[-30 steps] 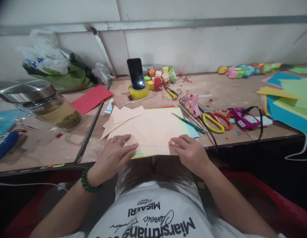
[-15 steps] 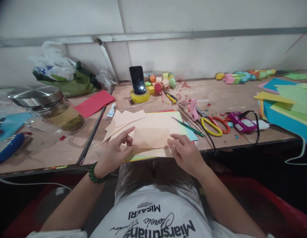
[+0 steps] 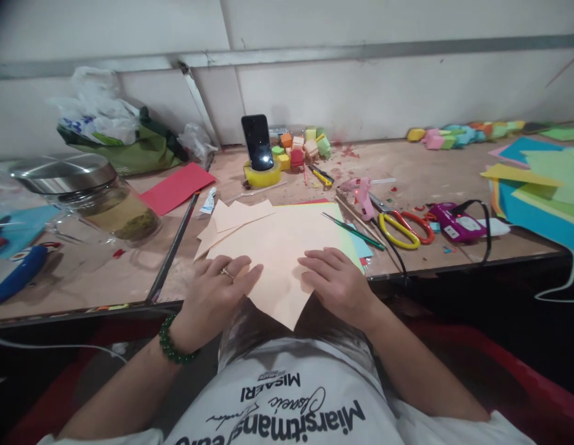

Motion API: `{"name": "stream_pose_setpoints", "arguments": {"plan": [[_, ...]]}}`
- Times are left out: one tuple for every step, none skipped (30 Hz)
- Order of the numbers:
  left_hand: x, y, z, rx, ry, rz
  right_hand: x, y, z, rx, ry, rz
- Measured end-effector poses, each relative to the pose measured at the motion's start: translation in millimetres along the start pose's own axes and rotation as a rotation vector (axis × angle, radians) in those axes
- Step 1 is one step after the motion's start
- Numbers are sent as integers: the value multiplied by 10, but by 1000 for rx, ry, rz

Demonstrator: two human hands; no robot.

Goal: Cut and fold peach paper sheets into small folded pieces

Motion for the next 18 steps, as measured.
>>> {"name": "stream_pose_setpoints", "arguments": {"plan": [[-26,6,37,-24,4,-4,15,10,17,-26,-35,9],[-44,11,76,-55,22,-6,32,18,35,-61,-67,24],[-56,17,116,-90,51,-8,51,25,53,-103,-94,43],[-63,26,153,-123,88,-14,70,30,68,-144,-115,62],[-69,38,186,-150,134,-25,88,34,76,-174,-129,79],[-76,53,213,-167,188,-41,104,35,77,-191,-138,90],[-87,72,234,-171,249,-65,119,34,71,-199,-148,97],[-104,93,249,-161,316,-97,134,32,63,-206,-167,105],[-126,115,259,-143,385,-133,153,29,57,-220,-194,124],[-149,137,267,-124,452,-168,177,25,54,-239,-228,152],[-173,155,274,-109,513,-200,205,21,55,-262,-269,186],[-193,170,280,-99,564,-229,237,17,61,-286,-316,223],[-209,180,285,-93,605,-254,273,15,72,-308,-364,262],[-221,185,290,-92,636,-279,314,13,87,-326,-407,308],[-229,189,295,-90,656,-308,363,14,110,-342,-439,366],[-235,192,299,-85,666,-343,418,19,139,-361,-462,440],[-239,195,303,-78,665,-381,475,28,171,-377,-478,527],[-240,198,305,-70,653,-415,530,40,202,-388,-487,613]]}}
Point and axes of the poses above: each hand's wrist, its own y-axis away from the middle knuckle, its own z-axis out of the palm, x = y × z, the point moved 4 cm from there along -y, towards the middle knuckle, and after that the axes turned 13 degrees about z, right-handed, at the moved point
